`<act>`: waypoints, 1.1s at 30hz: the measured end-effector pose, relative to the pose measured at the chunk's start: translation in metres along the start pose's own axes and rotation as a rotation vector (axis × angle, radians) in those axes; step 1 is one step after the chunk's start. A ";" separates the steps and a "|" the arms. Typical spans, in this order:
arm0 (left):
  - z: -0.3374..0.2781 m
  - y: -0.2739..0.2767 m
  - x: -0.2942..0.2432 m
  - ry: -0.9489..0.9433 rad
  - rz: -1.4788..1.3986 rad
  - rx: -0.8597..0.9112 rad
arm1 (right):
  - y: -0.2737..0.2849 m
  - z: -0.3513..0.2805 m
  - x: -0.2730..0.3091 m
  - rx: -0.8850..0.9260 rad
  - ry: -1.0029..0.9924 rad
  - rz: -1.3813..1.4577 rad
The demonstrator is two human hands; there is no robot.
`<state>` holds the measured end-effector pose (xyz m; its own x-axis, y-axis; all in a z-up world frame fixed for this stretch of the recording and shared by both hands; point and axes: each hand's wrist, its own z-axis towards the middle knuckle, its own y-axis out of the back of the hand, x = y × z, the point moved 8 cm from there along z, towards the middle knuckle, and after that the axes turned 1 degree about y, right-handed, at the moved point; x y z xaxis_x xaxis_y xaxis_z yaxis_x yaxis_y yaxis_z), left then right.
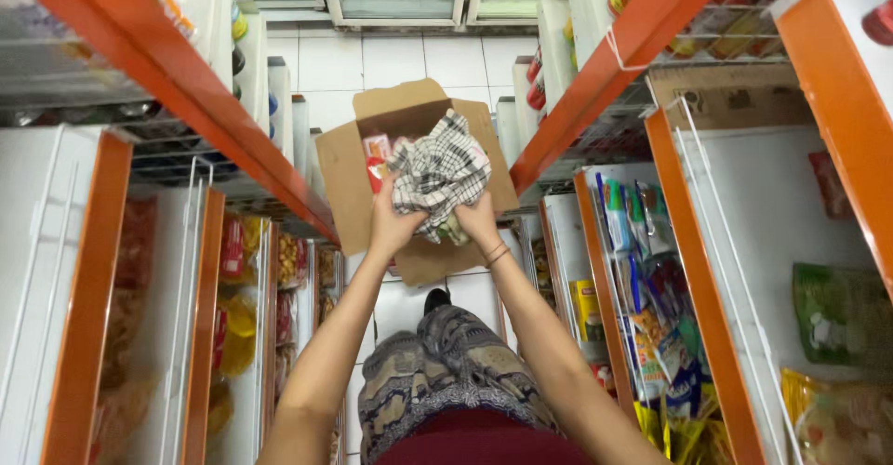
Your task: The person sprays a cleaning solution from a bottle onto a cloth and wipes the front edges of store shelves, then picks up items such as bottled sauces and food packages and places them into a cardboard box.
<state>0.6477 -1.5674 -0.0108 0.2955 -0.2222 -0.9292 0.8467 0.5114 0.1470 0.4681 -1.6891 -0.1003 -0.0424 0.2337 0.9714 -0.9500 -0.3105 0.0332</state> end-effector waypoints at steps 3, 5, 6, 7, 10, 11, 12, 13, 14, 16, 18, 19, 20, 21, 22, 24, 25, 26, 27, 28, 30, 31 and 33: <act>0.039 -0.015 0.075 0.156 -0.149 0.026 | -0.002 0.027 -0.051 -0.059 -0.167 -0.053; 0.065 -0.020 0.117 0.272 -0.169 -0.022 | -0.003 0.050 -0.059 -0.039 -0.116 -0.114; 0.070 -0.020 0.136 0.339 -0.173 -0.042 | -0.006 0.050 -0.063 -0.030 -0.101 -0.143; 0.077 -0.018 0.151 0.402 -0.169 -0.064 | -0.007 0.052 -0.067 -0.047 -0.103 -0.163; 0.100 -0.024 0.177 0.588 -0.239 -0.095 | -0.009 0.061 -0.072 -0.074 -0.135 -0.179; 0.110 -0.030 0.179 0.651 -0.316 -0.090 | -0.010 0.065 -0.074 -0.059 -0.161 -0.149; 0.116 -0.033 0.180 0.717 -0.388 -0.082 | -0.013 0.064 -0.075 -0.048 -0.192 -0.116; 0.122 -0.033 0.181 0.796 -0.386 -0.058 | -0.012 0.064 -0.074 -0.053 -0.187 -0.194; 0.128 -0.037 0.181 0.876 -0.386 -0.031 | -0.007 0.066 -0.074 -0.059 -0.183 -0.276; 0.129 -0.044 0.189 1.094 -0.346 0.026 | 0.003 0.067 -0.084 -0.056 -0.246 -0.344; 0.119 -0.048 0.206 1.366 -0.260 0.089 | 0.011 0.065 -0.102 -0.040 -0.378 -0.313; 0.118 -0.054 0.216 1.424 -0.273 0.141 | 0.014 0.068 -0.104 -0.026 -0.350 -0.262; 0.114 -0.060 0.228 1.481 -0.284 0.191 | 0.016 0.072 -0.107 -0.012 -0.321 -0.209; 0.108 -0.064 0.241 1.538 -0.294 0.240 | 0.017 0.074 -0.109 0.002 -0.291 -0.157; 0.106 -0.067 0.255 1.534 -0.322 0.228 | 0.021 0.072 -0.114 -0.006 -0.311 -0.161; 0.105 -0.073 0.279 1.523 -0.377 0.204 | 0.029 0.070 -0.119 -0.025 -0.347 -0.168; 0.108 -0.070 0.289 1.533 -0.379 0.131 | 0.029 0.068 -0.126 -0.032 -0.425 -0.120; 0.109 -0.067 0.294 1.543 -0.381 0.061 | 0.029 0.065 -0.132 -0.041 -0.503 -0.073; 0.110 -0.065 0.297 1.551 -0.382 -0.009 | 0.028 0.060 -0.138 -0.050 -0.581 -0.024; 0.115 -0.063 0.297 1.513 -0.316 -0.029 | 0.029 0.062 -0.135 -0.061 -0.524 -0.051; 0.125 -0.054 0.289 1.428 -0.190 -0.069 | 0.027 0.062 -0.129 -0.080 -0.413 -0.106; 0.125 -0.054 0.281 1.408 -0.134 -0.042 | 0.026 0.058 -0.128 -0.093 -0.417 -0.106; 0.130 -0.049 0.264 1.358 -0.020 0.008 | 0.021 0.054 -0.127 -0.120 -0.421 -0.101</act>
<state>0.7420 -1.7590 -0.2188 -0.3782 0.7598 -0.5289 0.8496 0.5117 0.1276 0.4703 -1.7752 -0.2098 0.1585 -0.1454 0.9766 -0.9732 -0.1899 0.1297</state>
